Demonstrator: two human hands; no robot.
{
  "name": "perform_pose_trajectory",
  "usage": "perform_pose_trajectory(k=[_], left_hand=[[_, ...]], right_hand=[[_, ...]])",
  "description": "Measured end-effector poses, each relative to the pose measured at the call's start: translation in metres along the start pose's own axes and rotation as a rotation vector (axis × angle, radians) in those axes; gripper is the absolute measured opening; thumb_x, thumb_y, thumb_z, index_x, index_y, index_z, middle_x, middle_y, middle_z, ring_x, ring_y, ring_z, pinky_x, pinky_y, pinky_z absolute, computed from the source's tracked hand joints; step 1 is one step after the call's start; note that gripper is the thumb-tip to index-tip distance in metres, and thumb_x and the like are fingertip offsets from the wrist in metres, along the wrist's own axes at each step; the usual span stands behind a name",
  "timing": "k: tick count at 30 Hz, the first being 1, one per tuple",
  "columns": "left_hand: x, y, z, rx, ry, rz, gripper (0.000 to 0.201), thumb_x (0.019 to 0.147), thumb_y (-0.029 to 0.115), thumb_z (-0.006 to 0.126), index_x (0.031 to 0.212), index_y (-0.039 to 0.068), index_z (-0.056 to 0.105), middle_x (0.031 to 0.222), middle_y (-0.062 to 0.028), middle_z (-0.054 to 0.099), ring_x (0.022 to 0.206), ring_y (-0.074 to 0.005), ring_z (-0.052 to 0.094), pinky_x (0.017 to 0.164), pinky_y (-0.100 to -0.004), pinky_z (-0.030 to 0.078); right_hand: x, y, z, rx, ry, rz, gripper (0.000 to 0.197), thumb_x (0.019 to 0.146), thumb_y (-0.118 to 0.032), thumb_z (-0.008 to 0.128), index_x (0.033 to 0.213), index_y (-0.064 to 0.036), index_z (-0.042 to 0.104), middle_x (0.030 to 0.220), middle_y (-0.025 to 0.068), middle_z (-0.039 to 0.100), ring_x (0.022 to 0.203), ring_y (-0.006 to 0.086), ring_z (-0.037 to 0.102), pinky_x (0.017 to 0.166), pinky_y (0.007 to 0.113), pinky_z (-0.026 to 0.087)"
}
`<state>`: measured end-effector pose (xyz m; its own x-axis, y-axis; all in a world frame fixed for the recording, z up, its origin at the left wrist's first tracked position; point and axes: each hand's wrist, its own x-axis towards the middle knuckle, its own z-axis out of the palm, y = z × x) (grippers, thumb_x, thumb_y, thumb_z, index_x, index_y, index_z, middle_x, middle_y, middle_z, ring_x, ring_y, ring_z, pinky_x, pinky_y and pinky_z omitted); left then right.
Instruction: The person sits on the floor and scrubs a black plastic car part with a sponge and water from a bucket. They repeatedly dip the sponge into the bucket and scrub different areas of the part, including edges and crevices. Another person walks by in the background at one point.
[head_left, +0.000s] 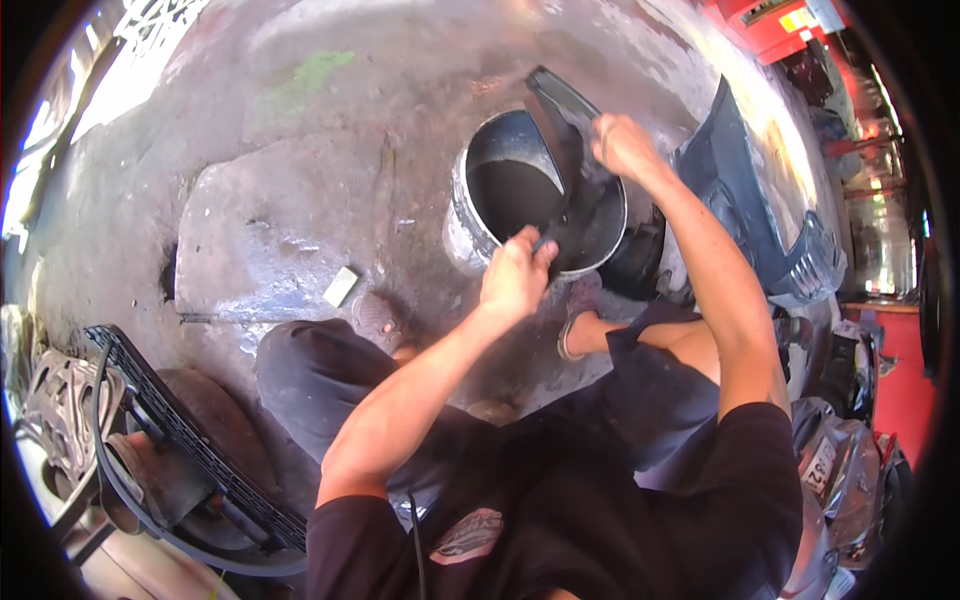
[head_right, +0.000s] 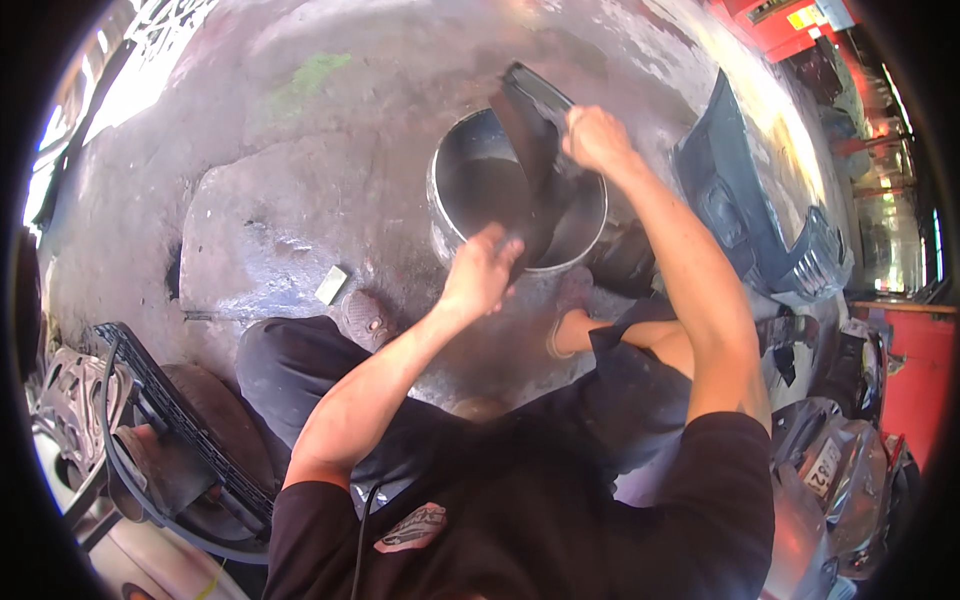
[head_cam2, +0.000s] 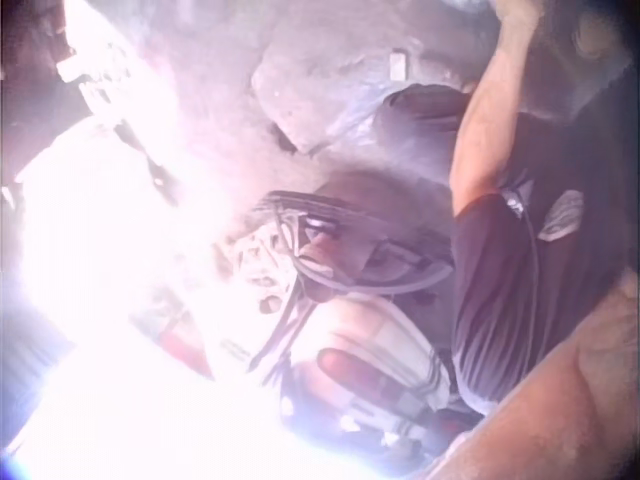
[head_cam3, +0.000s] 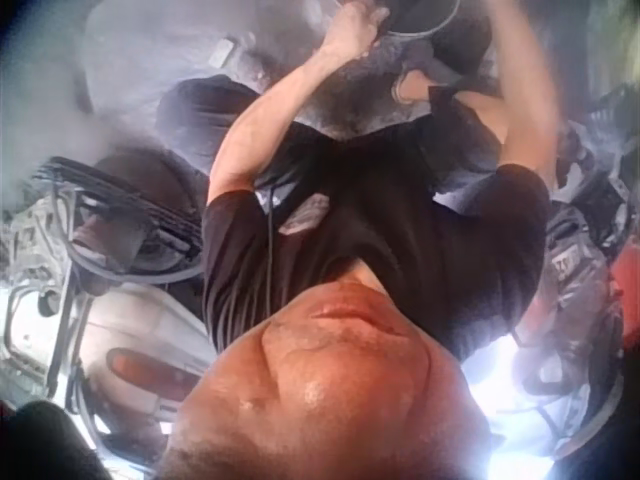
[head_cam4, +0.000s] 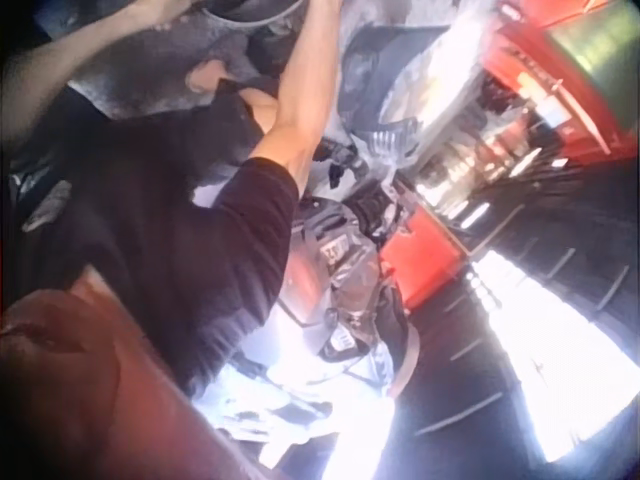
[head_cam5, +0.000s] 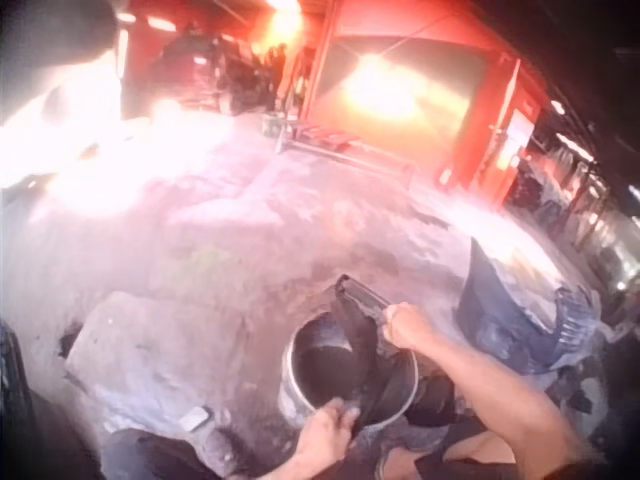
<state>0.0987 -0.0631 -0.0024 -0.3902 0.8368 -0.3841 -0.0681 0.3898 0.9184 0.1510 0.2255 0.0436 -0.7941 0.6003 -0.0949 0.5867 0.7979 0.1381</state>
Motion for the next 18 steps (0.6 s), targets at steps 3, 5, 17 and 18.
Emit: perform_pose_trajectory(k=[3,5,17,18], left_hand=[[0.017,0.013,-0.010,0.032,0.077,0.087,0.026,0.105,0.024,0.058,0.104,-0.001,0.061,0.058,-0.0125,0.065,0.045,-0.0261,0.065,0.051,-0.0422,0.052],[0.018,0.025,-0.008,0.007,0.055,0.017,0.027,0.105,0.025,0.058,0.107,-0.001,0.062,0.059,-0.0124,0.066,0.044,-0.0248,0.064,0.047,-0.0400,0.052],[0.053,-0.009,0.036,0.280,0.270,0.253,0.024,0.103,0.022,0.058,0.104,-0.002,0.057,0.068,-0.0211,0.068,0.061,-0.0375,0.070,0.063,-0.0491,0.054],[0.050,-0.010,0.037,0.324,0.299,0.291,0.024,0.103,0.022,0.058,0.104,-0.002,0.057,0.069,-0.0218,0.068,0.066,-0.0398,0.070,0.065,-0.0508,0.053]], right_hand=[[0.018,-0.020,0.009,-0.013,0.074,0.110,0.032,0.085,-0.028,0.068,0.108,-0.0059,0.072,0.100,0.0208,0.075,0.098,0.0401,0.073,0.086,0.049,0.059],[0.023,-0.036,0.010,-0.026,0.017,0.099,0.033,0.085,-0.029,0.068,0.107,-0.0056,0.072,0.101,0.0207,0.075,0.099,0.0400,0.073,0.086,0.049,0.059],[-0.023,-0.030,-0.001,0.115,0.000,0.119,0.024,0.082,-0.019,0.067,0.102,-0.0076,0.077,0.102,0.0212,0.075,0.099,0.0382,0.073,0.086,0.048,0.059],[-0.015,-0.021,0.002,0.086,0.027,0.090,0.022,0.082,-0.017,0.068,0.099,-0.0078,0.077,0.101,0.0208,0.075,0.097,0.0384,0.074,0.085,0.048,0.059]])
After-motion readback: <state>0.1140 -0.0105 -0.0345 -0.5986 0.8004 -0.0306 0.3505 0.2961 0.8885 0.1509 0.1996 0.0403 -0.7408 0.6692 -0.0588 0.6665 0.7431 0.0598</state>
